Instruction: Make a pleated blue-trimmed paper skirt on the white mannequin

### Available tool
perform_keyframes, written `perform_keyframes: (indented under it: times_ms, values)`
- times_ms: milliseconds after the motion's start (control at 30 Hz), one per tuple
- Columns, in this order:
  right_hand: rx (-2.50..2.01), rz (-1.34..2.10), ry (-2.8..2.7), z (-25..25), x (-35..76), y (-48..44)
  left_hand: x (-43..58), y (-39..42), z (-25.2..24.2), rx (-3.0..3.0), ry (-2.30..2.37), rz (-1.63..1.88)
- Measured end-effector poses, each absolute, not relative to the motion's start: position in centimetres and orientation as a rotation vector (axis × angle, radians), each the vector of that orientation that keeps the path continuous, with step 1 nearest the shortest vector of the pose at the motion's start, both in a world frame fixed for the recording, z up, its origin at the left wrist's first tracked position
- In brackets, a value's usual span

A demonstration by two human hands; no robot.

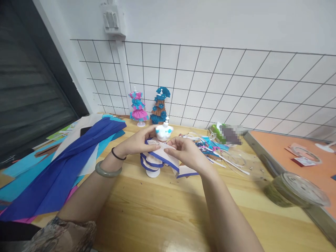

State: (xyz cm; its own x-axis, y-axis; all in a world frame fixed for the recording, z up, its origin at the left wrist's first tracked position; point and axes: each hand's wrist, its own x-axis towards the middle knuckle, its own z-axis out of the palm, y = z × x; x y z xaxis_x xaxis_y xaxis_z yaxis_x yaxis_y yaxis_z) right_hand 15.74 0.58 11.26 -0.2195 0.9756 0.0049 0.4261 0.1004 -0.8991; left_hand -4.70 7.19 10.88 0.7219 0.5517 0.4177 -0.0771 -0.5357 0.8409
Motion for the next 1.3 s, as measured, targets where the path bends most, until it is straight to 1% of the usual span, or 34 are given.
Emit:
perform_keyframes:
  times_ms: [100,267,400,633,900,1133,1300]
  values:
    - [-1.405,1.059,-1.753,11.8,15.6,0.2,-4.7,7.3,10.8,1.976,0.382,0.817]
    - [-1.384,0.833,-1.810,12.7,14.5,-0.7,-4.6,7.2,10.7,1.974,0.392,0.817]
    - [-1.363,0.772,-1.860,12.9,13.7,-1.1,-4.7,7.1,10.8,2.000,0.412,0.814]
    - [-1.359,0.860,-1.894,12.7,13.8,-1.2,-4.8,7.6,10.7,1.995,0.320,0.845]
    - [-1.481,0.995,-1.874,12.5,13.9,-1.4,-4.7,8.1,10.1,1.977,0.288,0.855]
    - [-1.396,0.705,-1.910,12.6,13.7,-1.0,-4.7,7.9,10.3,2.011,0.331,0.871]
    - [-1.428,0.609,-1.906,12.4,13.8,-0.9,-4.6,7.9,10.2,1.987,0.319,0.882]
